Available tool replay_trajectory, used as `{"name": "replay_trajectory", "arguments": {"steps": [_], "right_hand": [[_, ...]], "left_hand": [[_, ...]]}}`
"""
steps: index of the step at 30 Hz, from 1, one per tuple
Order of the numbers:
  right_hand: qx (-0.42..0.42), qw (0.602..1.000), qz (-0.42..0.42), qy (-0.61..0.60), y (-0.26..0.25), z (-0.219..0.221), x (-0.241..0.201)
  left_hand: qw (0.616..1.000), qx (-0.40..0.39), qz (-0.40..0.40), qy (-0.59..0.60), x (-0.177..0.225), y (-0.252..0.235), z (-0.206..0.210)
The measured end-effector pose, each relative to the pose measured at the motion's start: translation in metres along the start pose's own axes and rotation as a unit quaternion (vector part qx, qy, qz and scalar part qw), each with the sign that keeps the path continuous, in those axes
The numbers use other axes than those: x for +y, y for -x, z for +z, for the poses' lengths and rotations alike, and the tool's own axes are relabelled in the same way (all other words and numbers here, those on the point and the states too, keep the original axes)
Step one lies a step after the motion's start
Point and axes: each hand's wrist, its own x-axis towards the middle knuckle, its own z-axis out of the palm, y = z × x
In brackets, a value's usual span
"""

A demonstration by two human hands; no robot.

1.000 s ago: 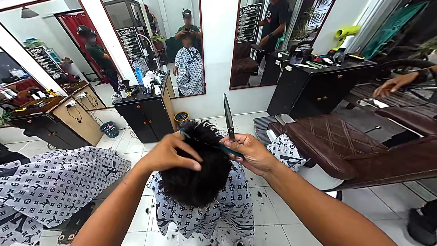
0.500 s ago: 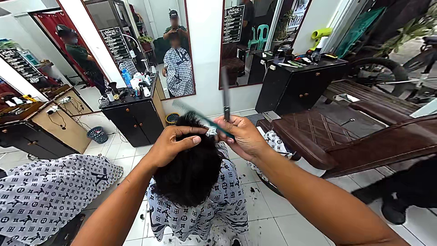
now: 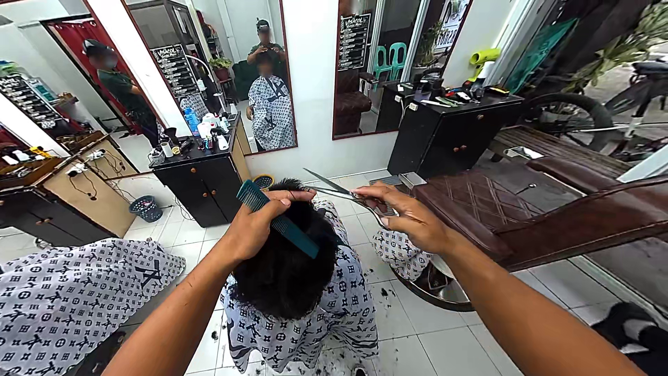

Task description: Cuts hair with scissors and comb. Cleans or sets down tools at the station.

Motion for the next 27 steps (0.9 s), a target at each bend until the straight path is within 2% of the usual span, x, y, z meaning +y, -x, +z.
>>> {"name": "replay_trajectory", "arguments": {"steps": [5, 11, 14, 18, 20, 23, 25, 27], "right_hand": [[-0.068, 0.996, -0.03, 0.047, -0.027, -0.004, -0.014], [-0.1, 0.99, -0.038, 0.086, -0.051, -0.016, -0.029], [-0.055, 0.991, -0.04, 0.114, -0.039, -0.037, -0.026], [0.068, 0.996, 0.003, 0.051, -0.023, -0.047, -0.02], [0.105, 0.993, 0.044, -0.014, -0.026, -0.038, -0.023], [0.15, 0.983, 0.079, -0.066, -0.049, -0.006, -0.04], [0.135, 0.976, 0.081, -0.149, -0.068, 0.019, -0.058], [0.085, 0.944, 0.066, -0.312, -0.084, 0.039, -0.07]], "left_hand": [[0.997, 0.021, 0.014, -0.068, -0.001, 0.009, 0.002], [0.989, -0.043, 0.062, -0.126, -0.001, 0.005, -0.002], [0.986, -0.055, 0.091, -0.126, -0.006, 0.002, -0.005], [0.987, -0.047, 0.098, -0.117, -0.007, 0.002, -0.006], [0.989, -0.033, 0.121, -0.077, -0.003, -0.002, -0.006], [0.977, 0.06, 0.176, 0.108, 0.021, -0.025, -0.004], [0.957, 0.11, 0.171, 0.208, 0.04, -0.051, 0.002], [0.948, 0.138, 0.124, 0.258, 0.048, -0.069, 0.01]]}}
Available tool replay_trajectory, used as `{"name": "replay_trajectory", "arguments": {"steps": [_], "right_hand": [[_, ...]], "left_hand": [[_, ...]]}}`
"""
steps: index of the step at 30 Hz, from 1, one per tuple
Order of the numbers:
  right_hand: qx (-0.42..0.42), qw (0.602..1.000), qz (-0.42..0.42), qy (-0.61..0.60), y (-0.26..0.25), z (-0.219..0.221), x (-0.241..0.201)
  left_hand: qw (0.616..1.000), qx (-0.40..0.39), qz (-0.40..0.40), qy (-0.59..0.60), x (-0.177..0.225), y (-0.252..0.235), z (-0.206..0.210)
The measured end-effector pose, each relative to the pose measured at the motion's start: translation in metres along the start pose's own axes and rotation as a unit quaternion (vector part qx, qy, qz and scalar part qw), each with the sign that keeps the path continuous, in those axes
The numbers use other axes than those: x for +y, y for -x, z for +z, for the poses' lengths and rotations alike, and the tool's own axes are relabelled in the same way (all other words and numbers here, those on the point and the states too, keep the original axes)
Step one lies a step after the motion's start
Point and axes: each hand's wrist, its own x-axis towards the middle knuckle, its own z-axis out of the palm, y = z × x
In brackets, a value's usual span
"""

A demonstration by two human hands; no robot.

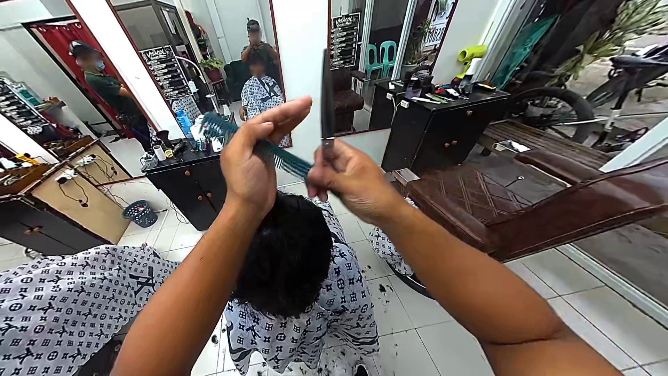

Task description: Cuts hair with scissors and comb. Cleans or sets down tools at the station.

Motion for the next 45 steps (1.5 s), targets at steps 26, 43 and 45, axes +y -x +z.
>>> {"name": "replay_trajectory", "arguments": {"steps": [26, 43, 45], "right_hand": [[0.05, 0.973, 0.147, -0.173, 0.023, -0.013, 0.078], [0.035, 0.982, 0.182, -0.037, 0.05, -0.019, 0.091], [0.037, 0.983, 0.175, -0.049, 0.052, -0.016, 0.092]], "left_hand": [[0.915, -0.238, -0.266, -0.187, -0.043, 0.045, -0.092], [0.946, 0.034, -0.143, -0.29, -0.009, 0.079, -0.139], [0.943, -0.056, -0.186, -0.272, -0.017, 0.099, -0.139]]}}
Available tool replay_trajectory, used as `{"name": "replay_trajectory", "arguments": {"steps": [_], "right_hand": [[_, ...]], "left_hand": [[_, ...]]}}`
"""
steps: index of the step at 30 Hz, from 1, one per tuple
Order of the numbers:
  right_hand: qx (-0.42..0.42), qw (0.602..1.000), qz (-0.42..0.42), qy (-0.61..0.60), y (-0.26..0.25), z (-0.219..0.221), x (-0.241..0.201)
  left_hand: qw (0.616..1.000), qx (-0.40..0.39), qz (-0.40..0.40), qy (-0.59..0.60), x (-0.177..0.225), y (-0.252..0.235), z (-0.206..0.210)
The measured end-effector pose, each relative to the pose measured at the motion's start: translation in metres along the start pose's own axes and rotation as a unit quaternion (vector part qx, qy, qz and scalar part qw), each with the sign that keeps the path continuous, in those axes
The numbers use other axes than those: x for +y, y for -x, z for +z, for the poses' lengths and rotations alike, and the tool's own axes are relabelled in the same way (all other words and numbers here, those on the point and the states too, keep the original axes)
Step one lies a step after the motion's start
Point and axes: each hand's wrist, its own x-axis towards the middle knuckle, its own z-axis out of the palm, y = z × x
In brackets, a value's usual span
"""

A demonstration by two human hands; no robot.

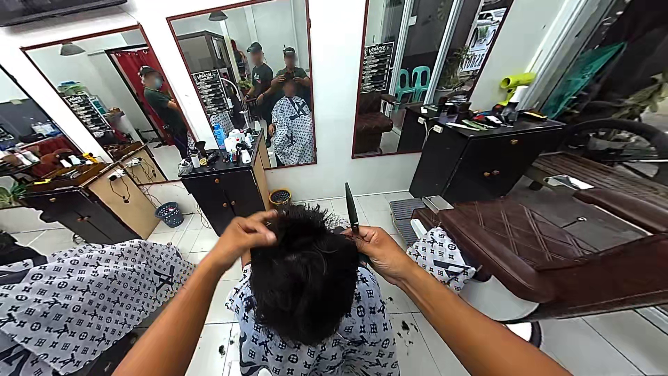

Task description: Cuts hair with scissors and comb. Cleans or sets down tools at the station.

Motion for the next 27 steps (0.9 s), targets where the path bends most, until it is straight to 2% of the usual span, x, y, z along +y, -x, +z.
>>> {"name": "replay_trajectory", "arguments": {"steps": [2, 4, 8, 15, 19, 23, 27], "right_hand": [[0.004, 1.0, -0.012, -0.017, 0.001, 0.003, 0.003], [0.006, 0.999, -0.023, -0.029, 0.002, 0.004, 0.003], [0.02, 0.998, -0.027, -0.059, 0.005, 0.001, -0.006], [0.041, 0.993, -0.004, -0.108, 0.001, -0.001, -0.029], [0.051, 0.99, 0.006, -0.133, -0.004, 0.0, -0.034], [0.049, 0.984, 0.016, -0.169, -0.007, 0.006, -0.04], [0.069, 0.982, -0.036, -0.174, -0.012, 0.01, -0.046]], "left_hand": [[0.993, -0.104, 0.044, -0.038, 0.005, 0.003, 0.019], [0.98, -0.156, 0.079, -0.099, 0.016, -0.005, 0.037], [0.966, -0.201, 0.035, -0.159, 0.043, -0.027, 0.054], [0.976, -0.181, -0.017, -0.117, 0.054, -0.041, 0.056], [0.987, -0.155, 0.032, -0.032, 0.043, -0.045, 0.057], [0.987, -0.145, 0.07, -0.014, 0.045, -0.049, 0.057], [0.988, -0.133, 0.077, -0.013, 0.052, -0.052, 0.057]]}}
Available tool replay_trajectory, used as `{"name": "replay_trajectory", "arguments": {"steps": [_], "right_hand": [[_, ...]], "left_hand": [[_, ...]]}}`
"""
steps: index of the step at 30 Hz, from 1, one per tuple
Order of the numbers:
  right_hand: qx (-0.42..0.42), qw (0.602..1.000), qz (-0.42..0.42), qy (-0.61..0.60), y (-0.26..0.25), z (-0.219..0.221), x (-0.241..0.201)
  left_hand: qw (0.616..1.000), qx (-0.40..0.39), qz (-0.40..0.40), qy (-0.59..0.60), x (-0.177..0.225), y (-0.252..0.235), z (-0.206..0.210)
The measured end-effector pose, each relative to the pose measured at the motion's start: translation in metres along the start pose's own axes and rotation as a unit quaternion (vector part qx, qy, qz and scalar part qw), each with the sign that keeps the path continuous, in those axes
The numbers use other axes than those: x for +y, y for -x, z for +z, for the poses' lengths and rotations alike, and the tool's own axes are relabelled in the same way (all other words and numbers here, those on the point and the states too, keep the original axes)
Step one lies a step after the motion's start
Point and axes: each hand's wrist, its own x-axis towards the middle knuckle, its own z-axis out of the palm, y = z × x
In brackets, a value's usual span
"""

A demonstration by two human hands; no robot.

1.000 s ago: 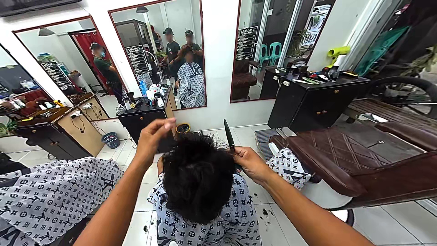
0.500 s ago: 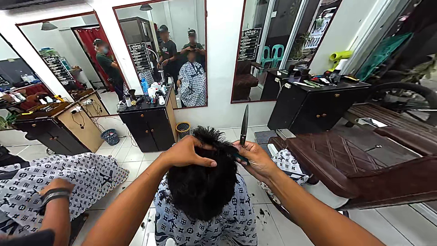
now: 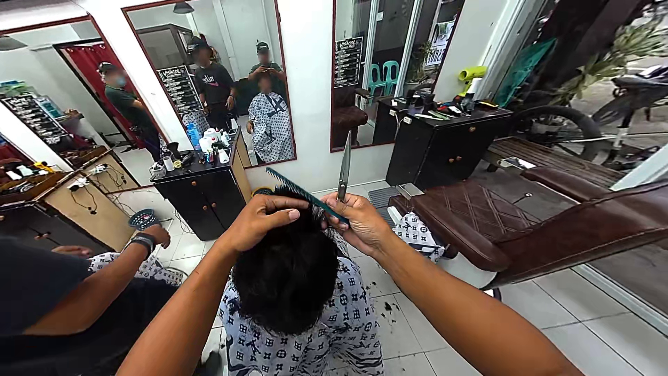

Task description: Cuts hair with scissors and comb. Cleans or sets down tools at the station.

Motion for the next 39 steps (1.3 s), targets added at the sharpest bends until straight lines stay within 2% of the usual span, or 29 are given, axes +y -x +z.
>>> {"name": "replay_trajectory", "arguments": {"steps": [2, 3, 5, 6, 7, 10, 15, 21, 25, 27, 28, 32, 35, 36, 38, 39], "right_hand": [[0.016, 0.991, -0.103, 0.078, 0.002, 0.004, 0.001], [0.008, 0.971, -0.168, 0.169, 0.005, 0.005, 0.001], [-0.056, 0.884, -0.269, 0.377, 0.013, 0.004, -0.002], [-0.092, 0.848, -0.283, 0.438, 0.013, 0.003, -0.005], [-0.118, 0.834, -0.273, 0.465, 0.012, 0.001, -0.008], [-0.17, 0.854, -0.219, 0.439, 0.003, -0.024, -0.025], [-0.184, 0.83, -0.194, 0.49, -0.007, -0.062, -0.055], [-0.246, 0.791, -0.177, 0.532, -0.019, -0.043, -0.06], [-0.191, 0.74, -0.232, 0.602, -0.023, -0.043, -0.079], [-0.143, 0.745, -0.244, 0.604, -0.023, -0.047, -0.091], [-0.119, 0.761, -0.241, 0.59, -0.023, -0.045, -0.097], [-0.035, 0.861, -0.213, 0.46, -0.038, 0.001, -0.098], [-0.112, 0.932, -0.151, 0.309, -0.048, 0.056, -0.074], [-0.147, 0.943, -0.125, 0.269, -0.05, 0.071, -0.064], [-0.194, 0.946, -0.106, 0.238, -0.058, 0.084, -0.049], [-0.199, 0.936, -0.117, 0.267, -0.065, 0.084, -0.045]], "left_hand": [[1.0, 0.011, 0.009, -0.008, 0.0, -0.001, 0.001], [0.999, 0.03, 0.017, -0.015, -0.002, -0.001, 0.004], [0.997, 0.068, 0.022, 0.004, -0.006, 0.0, 0.009], [0.997, 0.078, 0.02, 0.013, -0.007, 0.0, 0.01], [0.996, 0.088, 0.015, 0.022, -0.007, 0.0, 0.012], [0.996, 0.09, 0.014, 0.027, -0.005, 0.0, 0.01], [0.998, 0.052, 0.034, 0.021, -0.01, 0.001, 0.002], [0.997, 0.056, 0.061, 0.008, -0.012, 0.003, 0.004], [0.998, 0.028, 0.06, 0.002, -0.012, 0.003, 0.001], [0.997, 0.02, 0.073, -0.003, -0.008, 0.002, -0.007], [0.994, 0.029, 0.104, 0.019, -0.003, 0.001, -0.013], [0.95, 0.115, 0.197, 0.212, 0.043, -0.028, -0.028], [0.934, 0.175, 0.16, 0.268, 0.053, -0.054, -0.025], [0.926, 0.212, 0.138, 0.281, 0.052, -0.054, -0.024], [0.923, 0.267, 0.122, 0.247, 0.04, -0.031, -0.028], [0.929, 0.292, 0.114, 0.199, 0.028, -0.008, -0.033]]}}
